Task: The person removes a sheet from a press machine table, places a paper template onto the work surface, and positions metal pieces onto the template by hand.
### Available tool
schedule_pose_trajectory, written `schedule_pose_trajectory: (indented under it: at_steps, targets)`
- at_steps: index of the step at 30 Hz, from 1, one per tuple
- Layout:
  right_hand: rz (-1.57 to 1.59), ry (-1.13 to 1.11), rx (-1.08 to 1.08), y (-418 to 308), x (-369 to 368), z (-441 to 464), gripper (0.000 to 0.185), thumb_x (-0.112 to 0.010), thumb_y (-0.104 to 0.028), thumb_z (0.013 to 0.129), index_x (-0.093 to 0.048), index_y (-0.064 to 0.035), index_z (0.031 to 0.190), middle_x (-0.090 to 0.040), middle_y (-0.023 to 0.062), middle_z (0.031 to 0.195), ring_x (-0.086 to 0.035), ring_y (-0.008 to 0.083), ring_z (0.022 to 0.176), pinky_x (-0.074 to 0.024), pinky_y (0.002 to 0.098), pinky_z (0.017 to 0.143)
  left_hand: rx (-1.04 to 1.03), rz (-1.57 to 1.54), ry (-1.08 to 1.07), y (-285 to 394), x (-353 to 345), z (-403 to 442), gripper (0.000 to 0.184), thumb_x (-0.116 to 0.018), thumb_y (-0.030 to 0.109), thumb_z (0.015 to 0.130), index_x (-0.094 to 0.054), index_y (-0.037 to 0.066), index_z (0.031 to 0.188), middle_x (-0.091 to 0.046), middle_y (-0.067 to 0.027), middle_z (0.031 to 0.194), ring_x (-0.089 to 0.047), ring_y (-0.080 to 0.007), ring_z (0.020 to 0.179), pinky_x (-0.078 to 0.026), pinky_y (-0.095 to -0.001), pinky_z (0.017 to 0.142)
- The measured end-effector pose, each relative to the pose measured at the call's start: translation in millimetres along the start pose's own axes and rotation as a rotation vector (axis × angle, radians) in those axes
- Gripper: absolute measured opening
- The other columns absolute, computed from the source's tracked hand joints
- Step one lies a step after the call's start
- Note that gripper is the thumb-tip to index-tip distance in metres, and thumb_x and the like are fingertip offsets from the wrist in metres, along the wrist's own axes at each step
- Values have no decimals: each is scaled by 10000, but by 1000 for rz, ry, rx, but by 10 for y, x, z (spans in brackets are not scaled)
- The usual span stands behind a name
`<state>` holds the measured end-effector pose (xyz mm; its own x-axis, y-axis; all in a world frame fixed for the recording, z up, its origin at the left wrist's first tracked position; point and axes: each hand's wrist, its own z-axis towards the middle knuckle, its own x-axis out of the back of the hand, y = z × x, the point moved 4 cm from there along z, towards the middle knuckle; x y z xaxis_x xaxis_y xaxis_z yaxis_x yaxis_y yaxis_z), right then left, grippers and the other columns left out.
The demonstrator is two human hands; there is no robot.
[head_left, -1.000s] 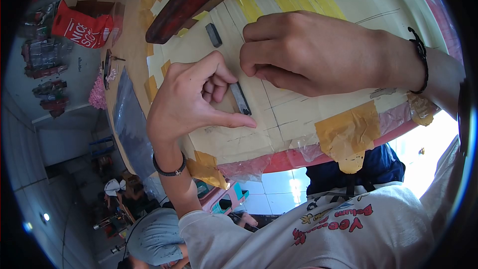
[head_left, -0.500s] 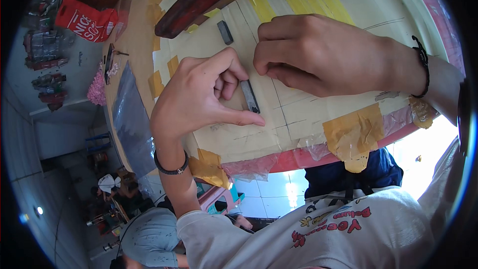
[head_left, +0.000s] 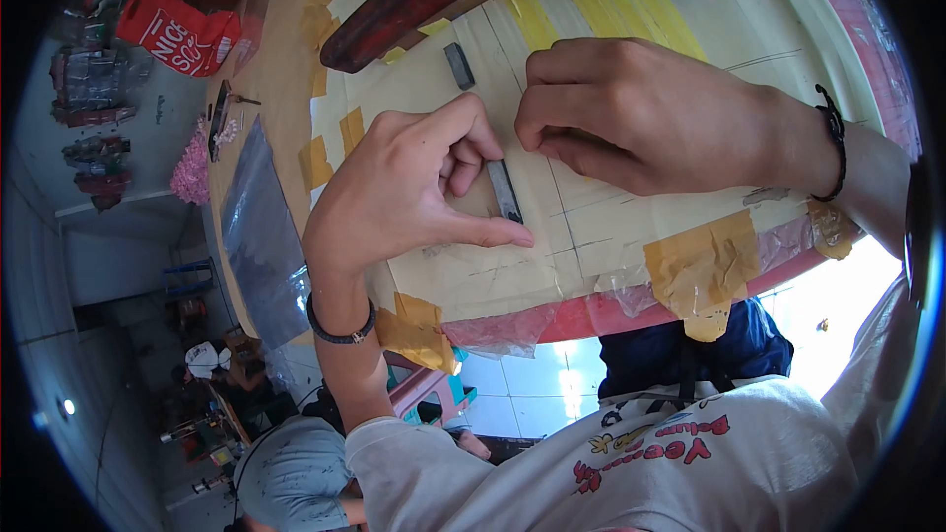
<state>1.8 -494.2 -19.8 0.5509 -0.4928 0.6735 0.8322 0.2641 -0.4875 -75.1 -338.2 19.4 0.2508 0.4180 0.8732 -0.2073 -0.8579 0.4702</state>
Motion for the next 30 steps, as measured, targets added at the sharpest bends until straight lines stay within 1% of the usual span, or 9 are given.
schedule_pose_trajectory:
  at_steps: [10, 22, 25, 30]
  targets:
    - [-1, 2, 0, -2, 3, -3, 123, -660, -12, 801, -591, -12, 902, -547, 110, 856, -580, 309, 811, -471, 414, 697, -9, -13, 16, 23, 5, -4, 564, -962, 266, 514, -531, 69, 820, -467, 39, 571, -426, -31, 529, -348, -191, 492]
    - [3, 32, 18, -7, 8, -4, 113, -653, -21, 808, -583, -16, 896, -532, 115, 844, -575, 312, 808, -469, 421, 692, 32, -23, -10, 27, -2, -10, 589, -967, 258, 510, -499, 72, 816, -431, 41, 550, -403, -34, 511, -331, -193, 478]
    - [-16, 14, 12, -23, 29, 6, 106, -609, -53, 825, -601, 10, 910, -576, 154, 841, -610, 349, 814, -493, 429, 737, 25, -6, -9, 32, -1, -11, 585, -964, 255, 517, -496, 72, 817, -430, 42, 549, -401, -35, 509, -332, -193, 477]
    - [-14, 18, 11, -24, 30, 9, 103, -608, -54, 828, -602, 7, 911, -577, 153, 841, -612, 348, 812, -493, 429, 735, 46, -21, -25, 32, -3, -4, 579, -962, 244, 523, -497, 71, 820, -426, 42, 543, -397, -34, 503, -330, -194, 473]
